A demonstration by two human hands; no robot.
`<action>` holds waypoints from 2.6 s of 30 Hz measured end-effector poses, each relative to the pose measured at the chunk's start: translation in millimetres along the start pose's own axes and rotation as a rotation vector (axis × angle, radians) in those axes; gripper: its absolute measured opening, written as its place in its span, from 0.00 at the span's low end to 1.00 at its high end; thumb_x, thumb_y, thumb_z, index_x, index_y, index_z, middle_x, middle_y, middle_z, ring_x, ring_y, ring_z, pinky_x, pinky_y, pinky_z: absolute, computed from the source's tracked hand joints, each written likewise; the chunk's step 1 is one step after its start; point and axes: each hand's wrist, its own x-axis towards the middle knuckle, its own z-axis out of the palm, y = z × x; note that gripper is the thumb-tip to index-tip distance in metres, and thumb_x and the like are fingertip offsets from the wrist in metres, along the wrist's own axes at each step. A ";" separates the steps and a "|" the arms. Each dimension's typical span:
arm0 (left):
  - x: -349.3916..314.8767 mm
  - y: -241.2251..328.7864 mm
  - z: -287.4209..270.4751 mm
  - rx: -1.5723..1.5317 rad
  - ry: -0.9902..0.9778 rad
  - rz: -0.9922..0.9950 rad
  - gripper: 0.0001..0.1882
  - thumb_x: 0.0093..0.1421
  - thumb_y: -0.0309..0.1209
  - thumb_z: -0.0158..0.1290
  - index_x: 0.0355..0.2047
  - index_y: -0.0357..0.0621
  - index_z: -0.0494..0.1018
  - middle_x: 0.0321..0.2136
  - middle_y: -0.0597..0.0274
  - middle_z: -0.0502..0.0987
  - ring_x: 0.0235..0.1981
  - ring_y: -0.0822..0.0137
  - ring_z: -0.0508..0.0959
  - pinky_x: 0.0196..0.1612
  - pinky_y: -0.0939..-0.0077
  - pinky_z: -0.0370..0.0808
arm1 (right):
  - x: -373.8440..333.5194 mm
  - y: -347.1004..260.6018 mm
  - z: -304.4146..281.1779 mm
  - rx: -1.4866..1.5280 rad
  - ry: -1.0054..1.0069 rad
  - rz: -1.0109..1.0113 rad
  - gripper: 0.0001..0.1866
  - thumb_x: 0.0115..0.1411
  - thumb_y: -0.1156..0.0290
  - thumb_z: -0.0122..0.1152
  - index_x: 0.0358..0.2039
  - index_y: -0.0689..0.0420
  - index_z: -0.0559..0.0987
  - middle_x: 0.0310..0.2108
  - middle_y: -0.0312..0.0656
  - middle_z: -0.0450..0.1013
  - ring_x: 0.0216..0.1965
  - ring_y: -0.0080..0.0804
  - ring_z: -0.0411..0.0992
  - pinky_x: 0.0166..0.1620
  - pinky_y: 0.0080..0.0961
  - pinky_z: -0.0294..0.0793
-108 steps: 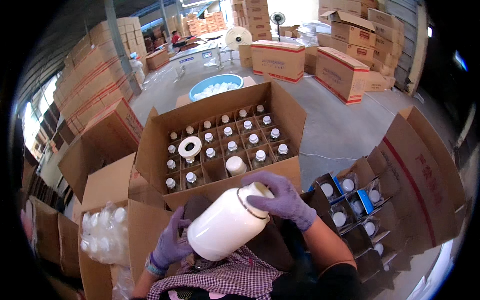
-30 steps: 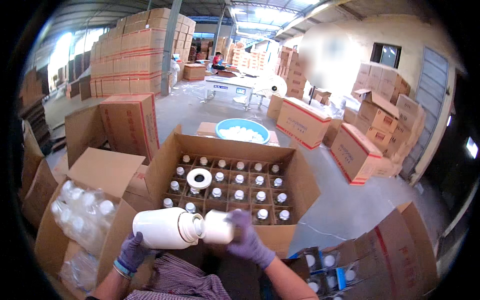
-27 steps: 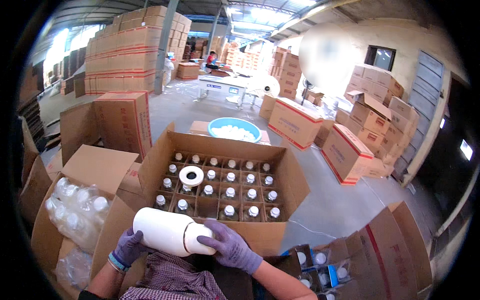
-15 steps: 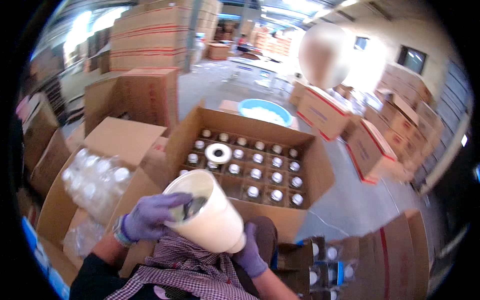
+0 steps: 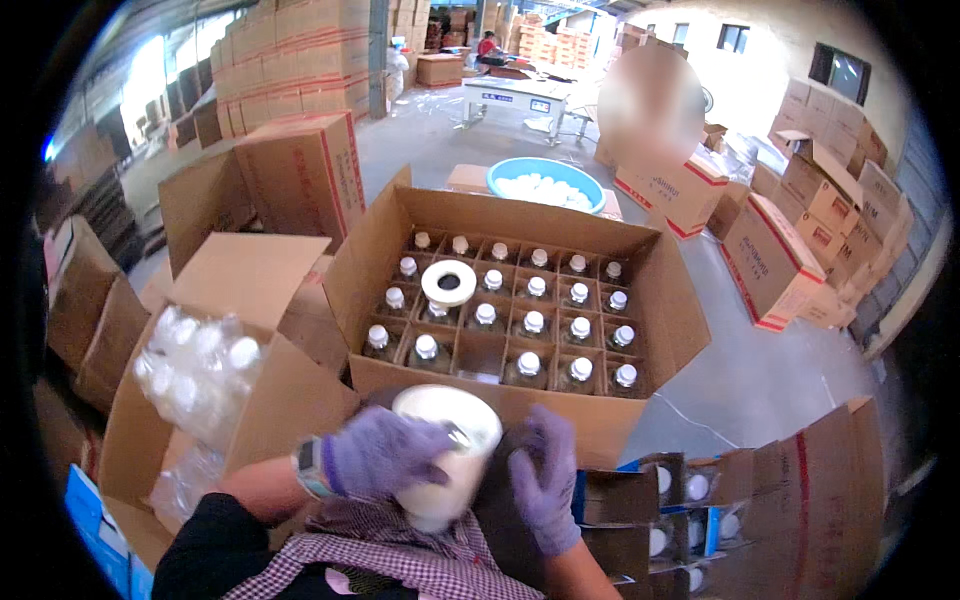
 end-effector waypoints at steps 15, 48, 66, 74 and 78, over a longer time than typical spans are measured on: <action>190.8 -355.1 114.9 0.332 0.157 -0.549 0.50 0.48 0.52 0.65 0.70 0.60 0.57 0.70 0.48 0.55 0.68 0.31 0.54 0.65 0.46 0.65 | 34.3 54.2 -15.0 0.106 -0.559 -0.164 0.22 0.63 0.60 0.56 0.54 0.55 0.78 0.50 0.44 0.76 0.57 0.46 0.69 0.69 0.46 0.55; 68.9 -21.0 12.0 -0.848 0.522 0.025 0.51 0.52 0.51 0.67 0.68 0.38 0.57 0.68 0.45 0.57 0.70 0.50 0.56 0.70 0.49 0.55 | 116.8 5.2 32.4 -0.061 -0.131 -0.194 0.26 0.63 0.63 0.60 0.59 0.56 0.68 0.52 0.52 0.73 0.50 0.46 0.76 0.51 0.37 0.77; 74.6 -102.5 44.7 -1.031 -0.098 -0.008 0.25 0.62 0.46 0.57 0.50 0.38 0.80 0.50 0.51 0.79 0.55 0.57 0.75 0.67 0.58 0.61 | 43.9 105.1 13.2 0.596 -0.352 0.081 0.26 0.65 0.50 0.61 0.50 0.61 0.80 0.54 0.48 0.74 0.58 0.41 0.70 0.64 0.39 0.65; 60.8 -53.7 36.3 -0.724 0.204 0.449 0.16 0.56 0.44 0.64 0.38 0.48 0.86 0.40 0.61 0.84 0.48 0.57 0.80 0.69 0.40 0.55 | 29.0 53.7 -18.2 0.409 -0.350 -0.336 0.18 0.57 0.58 0.69 0.42 0.58 0.86 0.48 0.45 0.78 0.57 0.48 0.72 0.63 0.46 0.67; 53.8 -44.1 34.3 -0.469 0.231 0.603 0.23 0.54 0.49 0.65 0.44 0.50 0.81 0.47 0.55 0.79 0.51 0.52 0.75 0.63 0.43 0.64 | 2.8 40.9 -27.6 0.304 -0.367 -0.344 0.19 0.58 0.61 0.69 0.47 0.57 0.84 0.52 0.46 0.76 0.61 0.50 0.68 0.65 0.48 0.64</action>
